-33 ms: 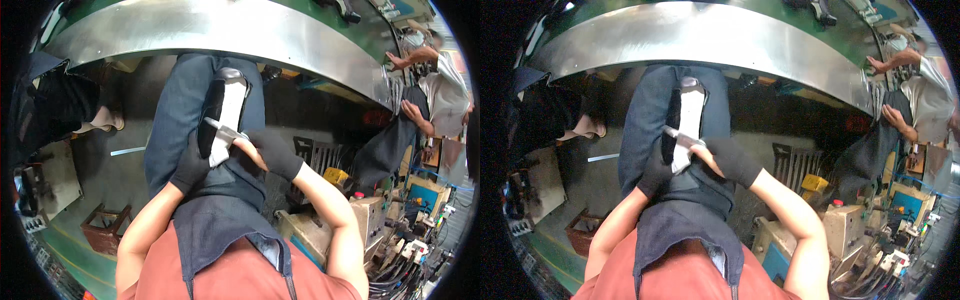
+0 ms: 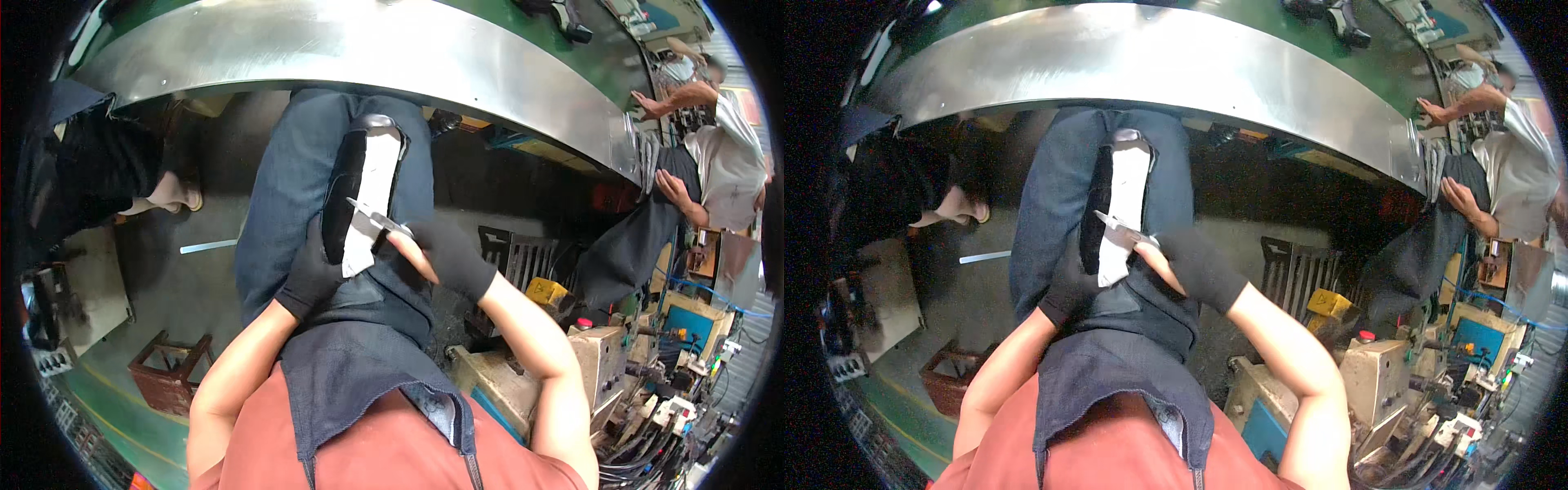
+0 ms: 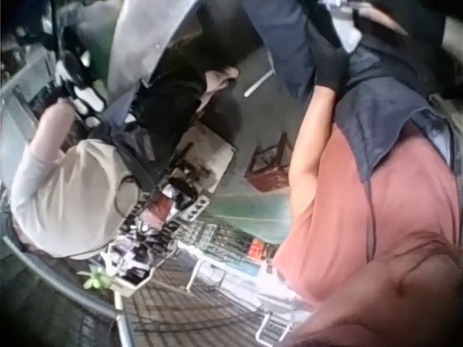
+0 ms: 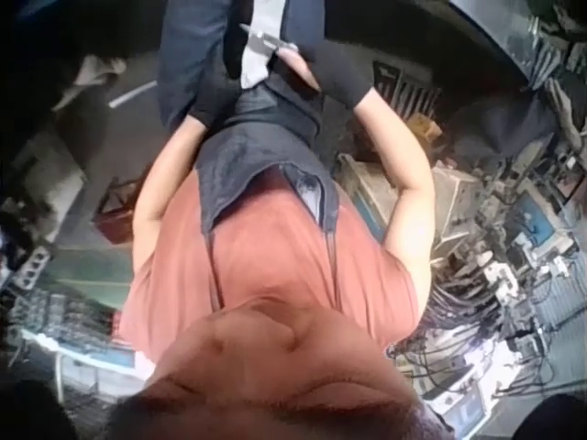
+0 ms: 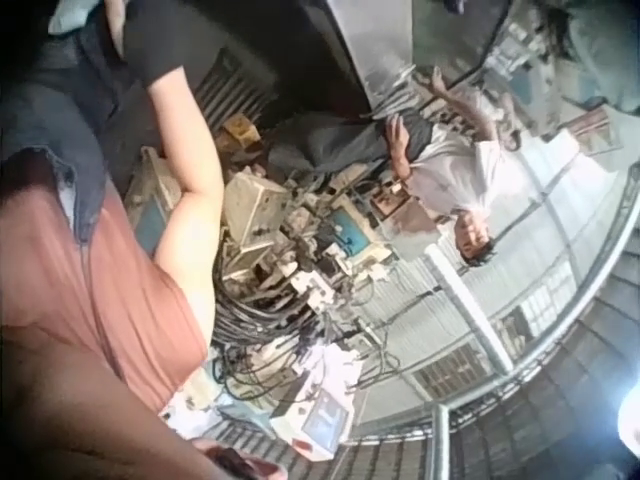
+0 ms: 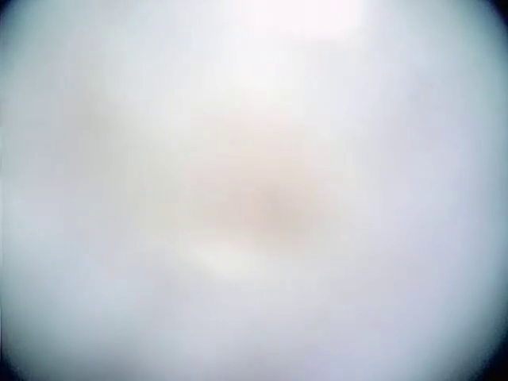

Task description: The recorder is using a specialized pincer tool to pull and trim excess leather or material from the bottom of shoe lasts on an assembly line.

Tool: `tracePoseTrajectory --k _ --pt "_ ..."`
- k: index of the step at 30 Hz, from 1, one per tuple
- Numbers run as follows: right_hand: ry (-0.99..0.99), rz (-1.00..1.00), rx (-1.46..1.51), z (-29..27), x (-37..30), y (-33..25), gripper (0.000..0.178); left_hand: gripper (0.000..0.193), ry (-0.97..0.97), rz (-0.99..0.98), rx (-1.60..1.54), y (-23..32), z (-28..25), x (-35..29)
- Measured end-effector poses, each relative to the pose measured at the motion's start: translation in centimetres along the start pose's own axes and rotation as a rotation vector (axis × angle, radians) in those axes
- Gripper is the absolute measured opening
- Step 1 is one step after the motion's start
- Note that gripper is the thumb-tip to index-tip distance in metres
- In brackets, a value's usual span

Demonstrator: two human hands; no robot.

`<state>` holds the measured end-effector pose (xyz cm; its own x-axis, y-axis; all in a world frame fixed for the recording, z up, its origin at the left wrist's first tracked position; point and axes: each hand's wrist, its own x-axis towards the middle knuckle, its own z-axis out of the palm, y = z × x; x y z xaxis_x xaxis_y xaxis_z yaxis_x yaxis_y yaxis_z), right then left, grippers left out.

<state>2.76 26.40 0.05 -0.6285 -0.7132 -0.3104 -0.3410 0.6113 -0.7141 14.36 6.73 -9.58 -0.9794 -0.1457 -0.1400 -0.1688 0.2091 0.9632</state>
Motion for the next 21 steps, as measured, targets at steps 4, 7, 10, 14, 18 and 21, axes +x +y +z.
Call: tracePoseTrajectory --k 4,7,10,14,18,21 --pt "0.061 -0.068 0.014 2.4 -0.6 1.9 0.037 0.095 -0.029 -0.008 0.027 1.7 -1.9 -0.9" --pt "-0.002 0.034 0.185 0.7 -1.4 1.9 0.035 0.086 -0.081 0.188 0.552 5.5 -8.4 -1.3" --pt "-0.042 0.064 0.15 -1.1 -4.1 2.0 0.031 0.062 -0.051 -0.04 0.242 12.8 -15.2 0.3" --pt "-0.094 0.126 0.281 -1.1 -4.4 0.0 0.034 0.074 0.294 0.06 0.069 11.6 -8.7 4.5" --pt "0.006 0.062 0.343 -0.6 -4.5 0.6 0.035 0.088 0.111 0.073 0.144 0.6 -0.1 1.5" --pt "-0.227 0.116 0.234 -2.7 -2.3 0.9 0.037 0.091 0.039 0.067 0.149 0.0 -0.5 0.2"
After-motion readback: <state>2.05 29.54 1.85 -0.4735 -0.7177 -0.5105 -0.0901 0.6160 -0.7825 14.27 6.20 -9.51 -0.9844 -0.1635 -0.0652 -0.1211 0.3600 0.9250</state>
